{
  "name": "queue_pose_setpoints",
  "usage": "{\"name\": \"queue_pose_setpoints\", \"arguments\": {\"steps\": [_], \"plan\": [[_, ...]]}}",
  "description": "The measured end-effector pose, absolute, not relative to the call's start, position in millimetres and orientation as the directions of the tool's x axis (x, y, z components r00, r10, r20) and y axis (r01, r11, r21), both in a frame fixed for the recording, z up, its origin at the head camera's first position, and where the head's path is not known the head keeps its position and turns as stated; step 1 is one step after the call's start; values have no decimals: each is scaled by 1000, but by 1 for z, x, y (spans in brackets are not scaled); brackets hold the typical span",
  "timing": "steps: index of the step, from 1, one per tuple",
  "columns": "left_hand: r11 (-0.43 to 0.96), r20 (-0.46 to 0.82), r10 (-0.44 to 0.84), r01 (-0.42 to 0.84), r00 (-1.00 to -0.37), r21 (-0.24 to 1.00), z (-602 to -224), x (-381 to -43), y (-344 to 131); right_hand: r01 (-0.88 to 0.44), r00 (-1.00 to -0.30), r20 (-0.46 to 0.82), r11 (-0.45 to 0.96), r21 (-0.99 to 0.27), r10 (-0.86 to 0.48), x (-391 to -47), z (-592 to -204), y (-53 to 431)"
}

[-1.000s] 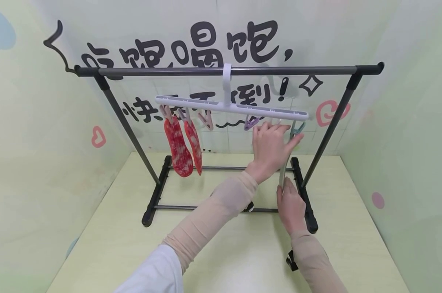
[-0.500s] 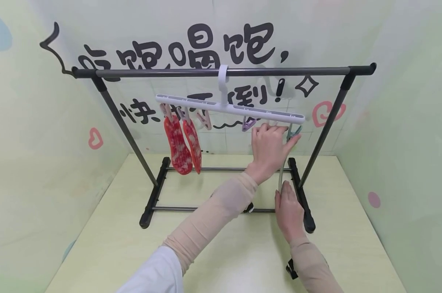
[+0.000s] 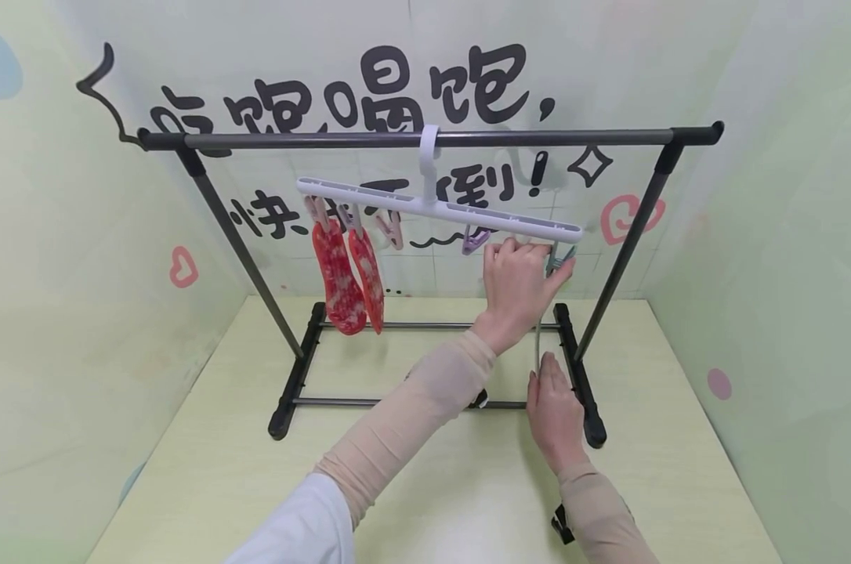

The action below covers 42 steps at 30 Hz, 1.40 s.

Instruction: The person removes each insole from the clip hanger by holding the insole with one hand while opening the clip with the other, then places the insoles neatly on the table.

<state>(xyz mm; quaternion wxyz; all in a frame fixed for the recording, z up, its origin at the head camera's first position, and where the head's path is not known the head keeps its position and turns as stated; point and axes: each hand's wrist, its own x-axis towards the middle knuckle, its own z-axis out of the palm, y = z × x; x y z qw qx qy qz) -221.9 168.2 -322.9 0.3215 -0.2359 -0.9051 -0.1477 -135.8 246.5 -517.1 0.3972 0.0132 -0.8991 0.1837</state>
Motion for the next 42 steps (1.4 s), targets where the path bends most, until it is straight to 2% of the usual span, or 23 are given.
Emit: {"name": "queue_pose_setpoints", "arguments": {"steps": [9,20,31,42], "plan": [[846,664,359,529,-656,65,-324,-224,166,-184,-674,727,924,-336,131,-133,-519,250],[847,723,384,531,-575,-28,-325,-225,164,-220,-621,772,914,-341,139,-133,-523,250],[842,740,385,539,-552,-37,-322,-226,162,-165,-655,731,907,-388,193,-122,-529,251],[843,735,394,536,-551,-50,-321,-224,162,-87,-725,641,889,-450,253,-105,-533,260]]}}
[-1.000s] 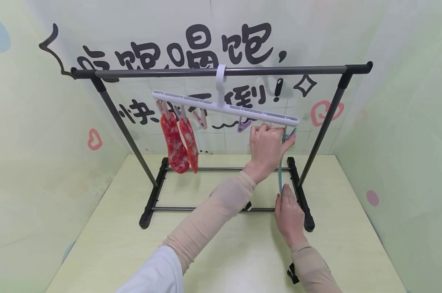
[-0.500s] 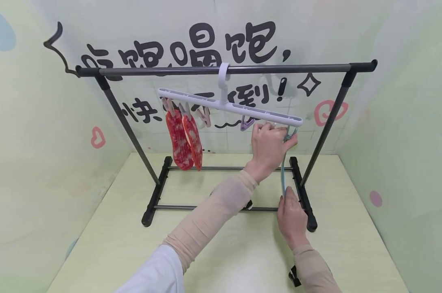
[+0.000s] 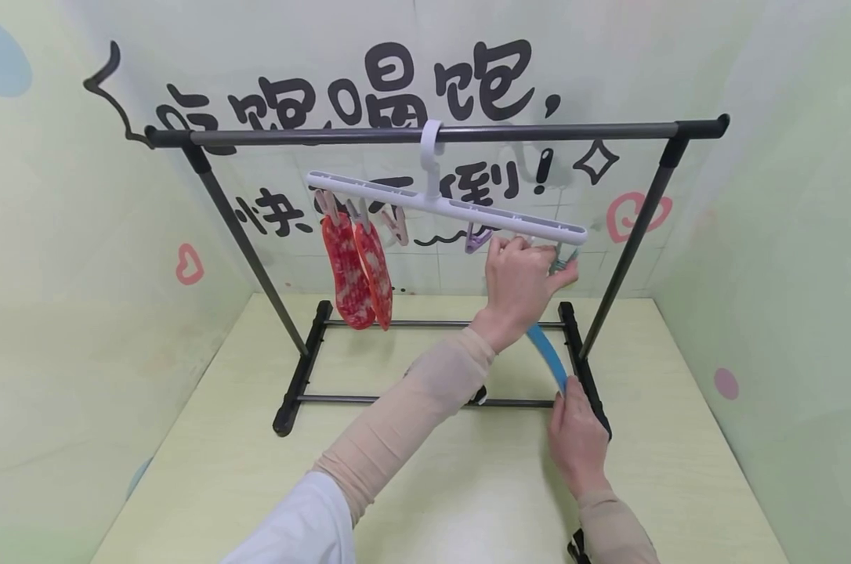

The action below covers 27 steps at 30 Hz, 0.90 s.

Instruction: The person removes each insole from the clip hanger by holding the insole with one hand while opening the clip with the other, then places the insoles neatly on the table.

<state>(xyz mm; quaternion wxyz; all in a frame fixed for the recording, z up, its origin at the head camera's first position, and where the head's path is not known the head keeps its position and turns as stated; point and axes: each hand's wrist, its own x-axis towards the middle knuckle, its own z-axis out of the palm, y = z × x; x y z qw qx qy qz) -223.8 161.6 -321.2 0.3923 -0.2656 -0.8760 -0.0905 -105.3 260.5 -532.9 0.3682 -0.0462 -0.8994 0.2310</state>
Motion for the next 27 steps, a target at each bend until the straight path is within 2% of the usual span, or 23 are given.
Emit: {"name": "queue_pose_setpoints", "arguments": {"steps": [10,19,27], "plan": [[831,746,381,556,-547,-17,-323,-223,159,-92,-709,658,891,-445,255,-100,-535,265],[805,726,387,592,-568,34,-320,-217,149,-107,-694,675,891,-441,250,-104,-538,263],[765,770,378,642,-515,54,-316,-209,139,-117,-686,686,893,-434,243,-102,-536,263]]}}
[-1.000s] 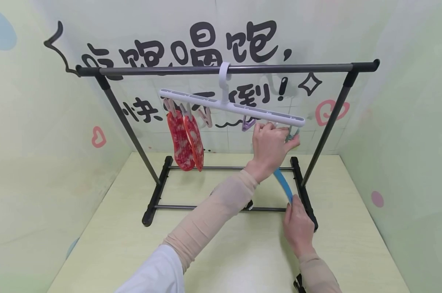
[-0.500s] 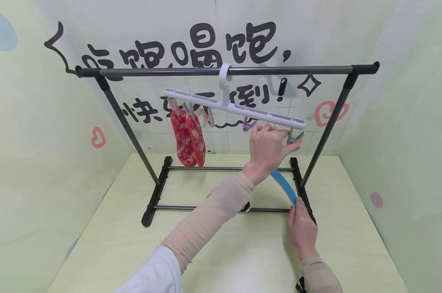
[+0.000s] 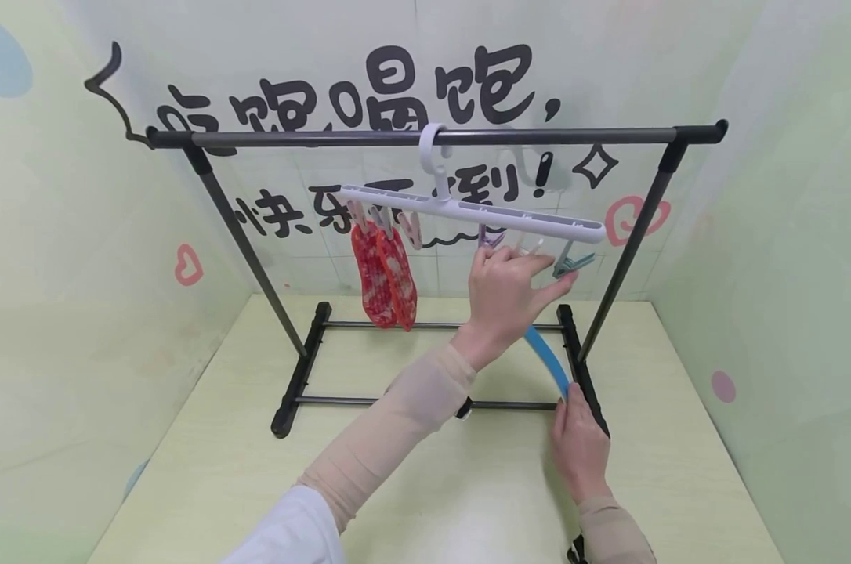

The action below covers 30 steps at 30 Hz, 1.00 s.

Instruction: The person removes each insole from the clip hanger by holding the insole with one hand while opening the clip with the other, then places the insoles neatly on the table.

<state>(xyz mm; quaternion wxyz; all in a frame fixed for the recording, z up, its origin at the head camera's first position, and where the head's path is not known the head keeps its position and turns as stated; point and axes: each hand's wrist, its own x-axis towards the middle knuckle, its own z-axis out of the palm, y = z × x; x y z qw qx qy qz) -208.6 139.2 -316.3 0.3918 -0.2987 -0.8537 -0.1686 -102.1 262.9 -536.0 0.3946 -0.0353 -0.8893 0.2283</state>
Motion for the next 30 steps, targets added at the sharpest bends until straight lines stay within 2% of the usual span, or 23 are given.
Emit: {"name": "queue_pose_setpoints", "arguments": {"steps": [6,14,25,30], "plan": [[739,801,363,671,-476,63,-315,-203,131,-108,-694,676,893,-436,246,-99,-537,263],[719,829,331,689,-452,88,-314,-200,118,-45,-762,588,885,-463,269,-90,-538,272],[678,833,222,694,-507,242,-336,-200,91,38,-817,488,873,-486,307,-74,-533,289],[674,819,205,684,-536,279,-350,-200,84,55,-812,491,879,-474,315,-66,-531,297]]}}
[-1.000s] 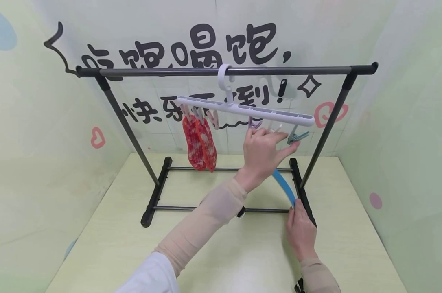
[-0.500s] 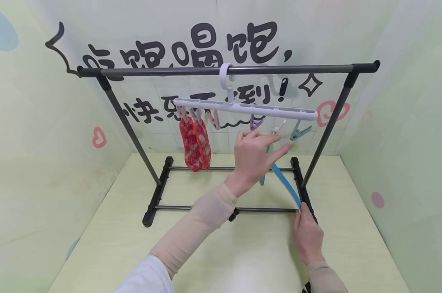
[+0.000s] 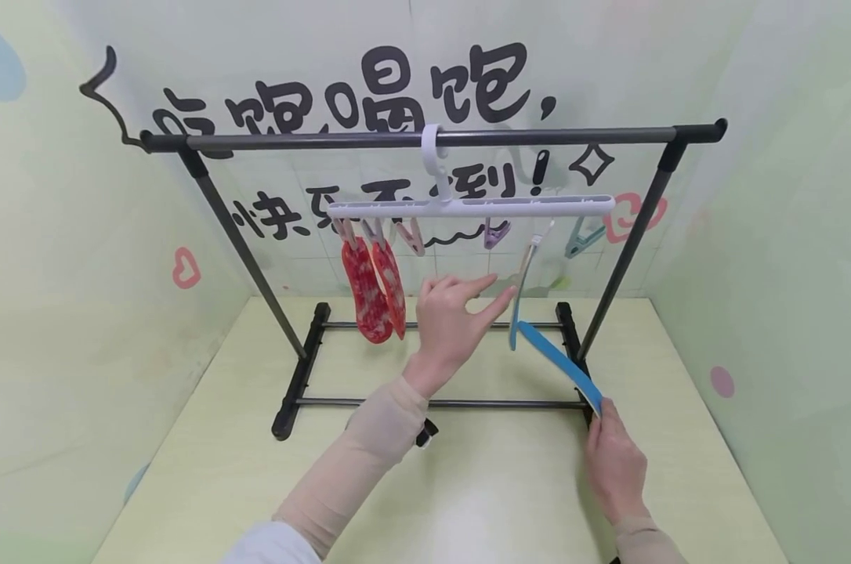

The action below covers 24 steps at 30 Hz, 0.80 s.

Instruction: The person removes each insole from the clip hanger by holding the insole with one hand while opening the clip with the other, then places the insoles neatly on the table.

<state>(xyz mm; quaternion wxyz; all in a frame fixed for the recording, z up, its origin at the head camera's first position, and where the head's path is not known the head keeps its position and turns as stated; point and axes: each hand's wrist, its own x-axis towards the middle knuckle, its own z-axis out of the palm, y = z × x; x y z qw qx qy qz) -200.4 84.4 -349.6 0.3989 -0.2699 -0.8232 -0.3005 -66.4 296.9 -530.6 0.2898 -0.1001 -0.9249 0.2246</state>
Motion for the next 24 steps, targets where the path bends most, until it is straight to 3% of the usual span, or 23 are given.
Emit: {"name": "queue_pose_setpoints", "arguments": {"steps": [11,16,24], "plan": [[681,764,191,644,-616,349,-379,-195,76,77,-773,540,896,-438,331,-50,-532,325],[689,756,197,636,-625,347,-387,-193,75,123,-764,537,898,-423,358,-39,-534,339],[665,734,183,632,-654,397,-393,-192,72,313,-810,350,852,-419,470,-22,-535,363]]}}
